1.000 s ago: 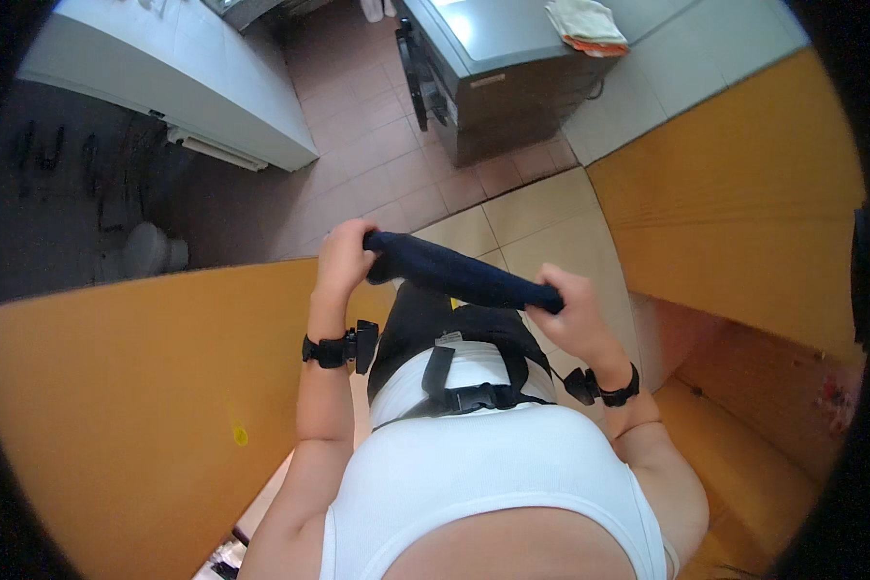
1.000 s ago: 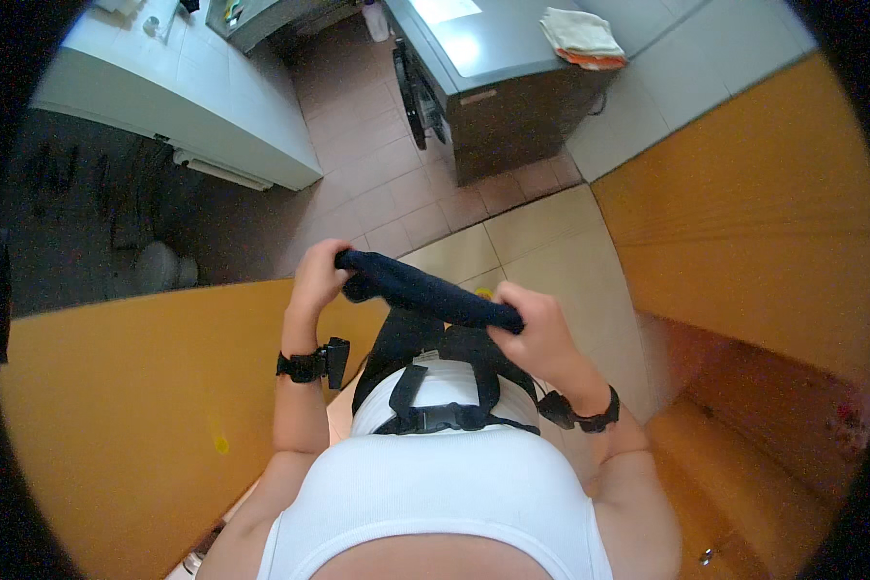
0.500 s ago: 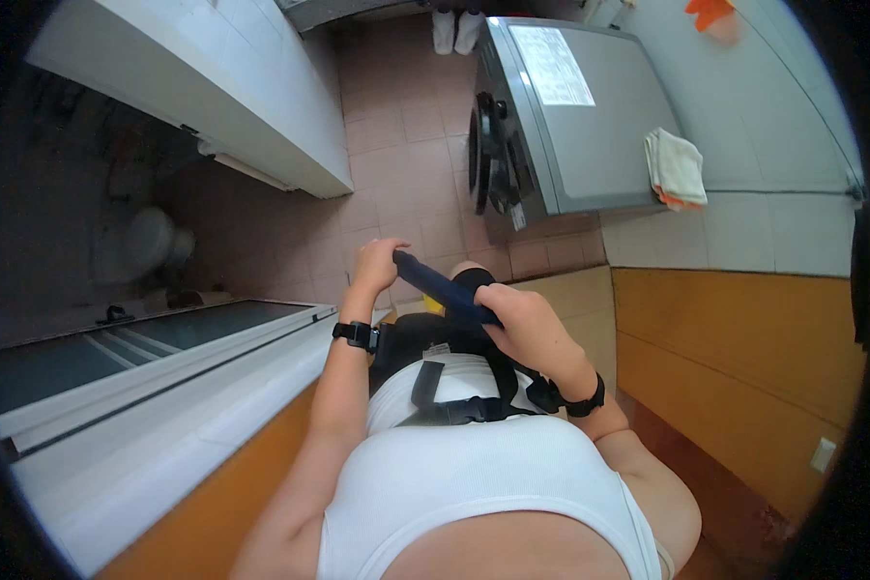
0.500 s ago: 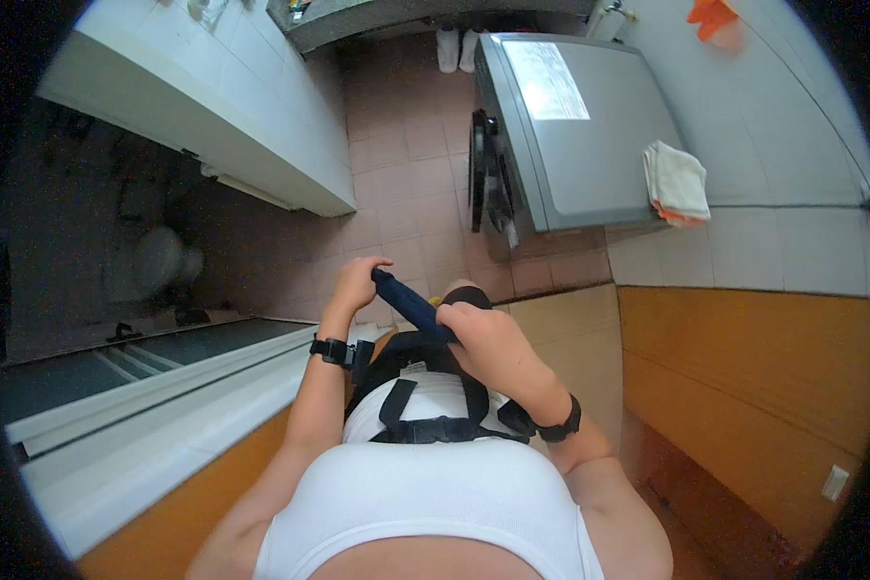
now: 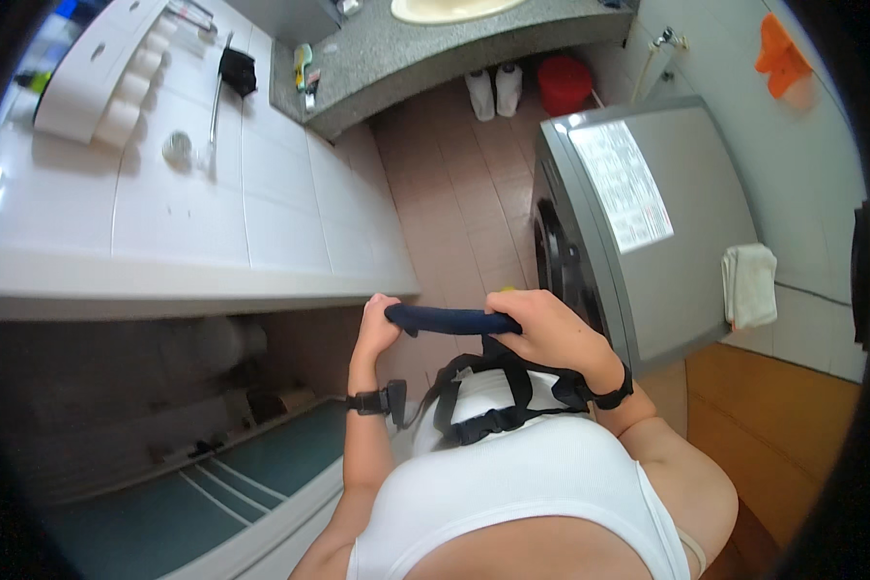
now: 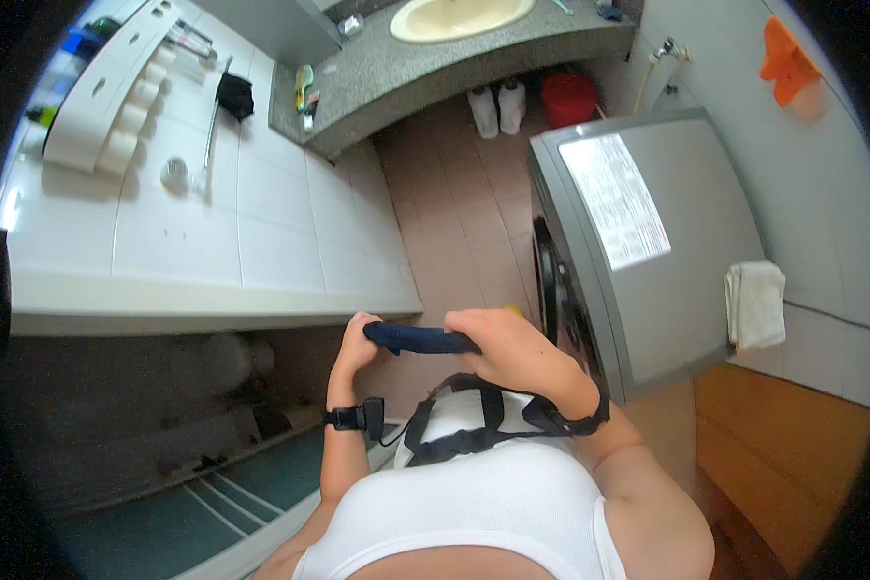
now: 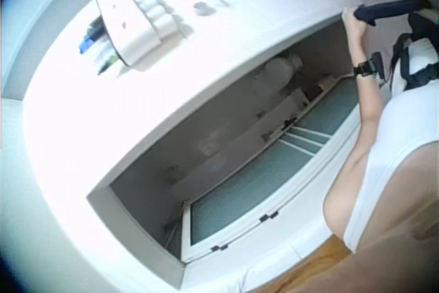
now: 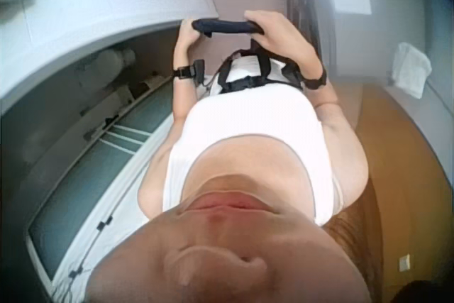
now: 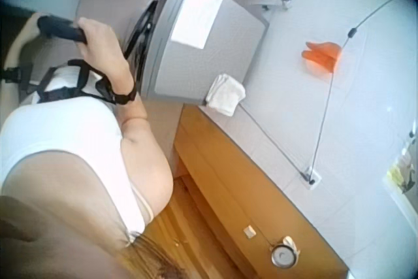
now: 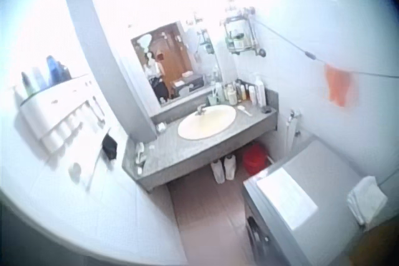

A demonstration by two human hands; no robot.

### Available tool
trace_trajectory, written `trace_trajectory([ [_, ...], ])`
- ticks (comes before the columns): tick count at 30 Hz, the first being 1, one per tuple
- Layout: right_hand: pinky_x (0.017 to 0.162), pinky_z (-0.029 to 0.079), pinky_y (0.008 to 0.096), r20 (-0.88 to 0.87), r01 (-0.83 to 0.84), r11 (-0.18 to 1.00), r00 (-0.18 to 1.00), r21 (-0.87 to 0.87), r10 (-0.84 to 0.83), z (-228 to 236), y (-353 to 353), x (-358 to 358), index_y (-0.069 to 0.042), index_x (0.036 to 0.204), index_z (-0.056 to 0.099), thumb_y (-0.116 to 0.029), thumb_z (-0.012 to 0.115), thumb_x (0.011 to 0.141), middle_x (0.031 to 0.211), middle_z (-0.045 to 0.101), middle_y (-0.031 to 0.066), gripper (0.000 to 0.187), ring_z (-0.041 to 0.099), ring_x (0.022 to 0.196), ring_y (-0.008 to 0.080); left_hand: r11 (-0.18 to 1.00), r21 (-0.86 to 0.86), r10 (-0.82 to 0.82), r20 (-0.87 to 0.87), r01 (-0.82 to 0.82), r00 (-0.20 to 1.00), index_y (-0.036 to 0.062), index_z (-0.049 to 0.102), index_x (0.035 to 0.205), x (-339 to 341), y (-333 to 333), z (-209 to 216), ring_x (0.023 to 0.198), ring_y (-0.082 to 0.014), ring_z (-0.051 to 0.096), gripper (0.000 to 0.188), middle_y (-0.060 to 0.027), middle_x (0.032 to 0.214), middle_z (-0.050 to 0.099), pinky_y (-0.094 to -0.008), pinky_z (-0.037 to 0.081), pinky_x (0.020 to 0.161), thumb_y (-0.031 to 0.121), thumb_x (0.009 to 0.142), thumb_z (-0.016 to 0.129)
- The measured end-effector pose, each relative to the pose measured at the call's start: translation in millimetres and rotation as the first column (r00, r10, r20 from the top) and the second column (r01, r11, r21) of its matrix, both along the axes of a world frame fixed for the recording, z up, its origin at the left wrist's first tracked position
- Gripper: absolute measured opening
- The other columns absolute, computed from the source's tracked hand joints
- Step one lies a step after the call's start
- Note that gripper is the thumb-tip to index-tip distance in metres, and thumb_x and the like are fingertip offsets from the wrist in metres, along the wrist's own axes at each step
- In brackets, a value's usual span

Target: The person washes a cloth in a bathroom sink, wipes the surface of a coffee table, and cleans the back of a phone with the damp cloth.

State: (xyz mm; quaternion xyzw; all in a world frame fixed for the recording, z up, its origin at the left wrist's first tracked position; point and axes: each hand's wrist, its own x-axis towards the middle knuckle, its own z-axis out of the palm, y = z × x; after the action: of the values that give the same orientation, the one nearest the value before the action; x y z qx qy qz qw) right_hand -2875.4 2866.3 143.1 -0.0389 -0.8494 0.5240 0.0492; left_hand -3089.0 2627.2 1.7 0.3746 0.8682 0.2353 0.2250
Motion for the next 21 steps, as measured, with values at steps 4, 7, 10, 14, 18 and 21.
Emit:
trace_trajectory([
  [4,0.062,0.044,0.0347,0.061,0.069,0.986,0.996,-0.151,-0.061,5,52,-54,-0.001,0.086,0.052,-0.001,0.063,0.079,0.072,0.058,0.0158,0.013,0.057,0.066,0.0309,0.97,0.153,0.145,0.261,-0.189,0.954,-0.0016,0.064,0.093,-70,50,30,0.078,-0.023,0.061,0.018,-0.0105,0.079,0.065,-0.0334,0.048,0.072,0.0,0.076,0.056],
  [7,0.059,0.043,0.0295,0.078,0.17,0.948,0.985,-0.269,-0.155,3,87,-84,-0.001,0.085,0.055,-0.005,0.066,0.083,0.068,0.058,0.0109,0.012,0.055,0.062,0.0165,0.946,0.168,0.16,0.505,-0.279,0.848,-0.0003,0.061,0.089,-113,97,69,0.072,-0.0127,0.055,0.011,-0.003,0.076,0.061,-0.028,0.046,0.068,-0.002,0.08,0.055],
  [10,0.061,0.042,0.027,0.153,0.302,0.879,0.953,-0.369,-0.263,-4,120,-107,0.0,0.085,0.056,-0.005,0.068,0.082,0.07,0.061,0.0071,0.013,0.054,0.066,0.0107,0.989,0.077,0.073,0.498,-0.128,0.864,0.0029,0.055,0.085,-160,147,89,0.072,-0.0104,0.052,0.008,-0.001,0.074,0.056,-0.0279,0.044,0.064,-0.002,0.078,0.057],
  [14,0.062,0.042,0.0259,0.23,0.436,0.805,0.899,-0.403,-0.373,-21,156,-142,-0.002,0.086,0.056,-0.008,0.072,0.081,0.071,0.057,0.0043,0.018,0.052,0.068,0.0091,0.995,0.087,-0.077,0.479,0.04,0.874,0.0033,0.054,0.094,-228,213,104,0.074,-0.0107,0.053,0.024,-0.0009,0.079,0.056,-0.0267,0.044,0.064,-0.004,0.073,0.064],
  [18,0.064,0.043,0.0251,0.274,0.519,0.76,0.854,-0.39,-0.443,-17,196,-192,-0.003,0.089,0.055,-0.014,0.073,0.082,0.078,0.058,0.0032,0.022,0.051,0.072,0.0087,0.941,0.168,-0.335,0.326,0.295,0.884,0.0035,0.058,0.099,-300,295,141,0.076,-0.0127,0.057,0.035,-0.0024,0.08,0.059,-0.0261,0.047,0.069,-0.006,0.068,0.07],
  [21,0.066,0.044,0.025,0.315,0.578,0.722,0.815,-0.38,-0.487,-5,222,-233,-0.003,0.093,0.055,-0.016,0.073,0.082,0.082,0.058,0.0039,0.024,0.052,0.074,0.01,0.94,0.177,-0.329,0.247,0.291,0.911,0.0029,0.059,0.1,-354,335,143,0.079,-0.0159,0.059,0.036,-0.0074,0.083,0.062,-0.0288,0.049,0.071,-0.008,0.067,0.067],
])
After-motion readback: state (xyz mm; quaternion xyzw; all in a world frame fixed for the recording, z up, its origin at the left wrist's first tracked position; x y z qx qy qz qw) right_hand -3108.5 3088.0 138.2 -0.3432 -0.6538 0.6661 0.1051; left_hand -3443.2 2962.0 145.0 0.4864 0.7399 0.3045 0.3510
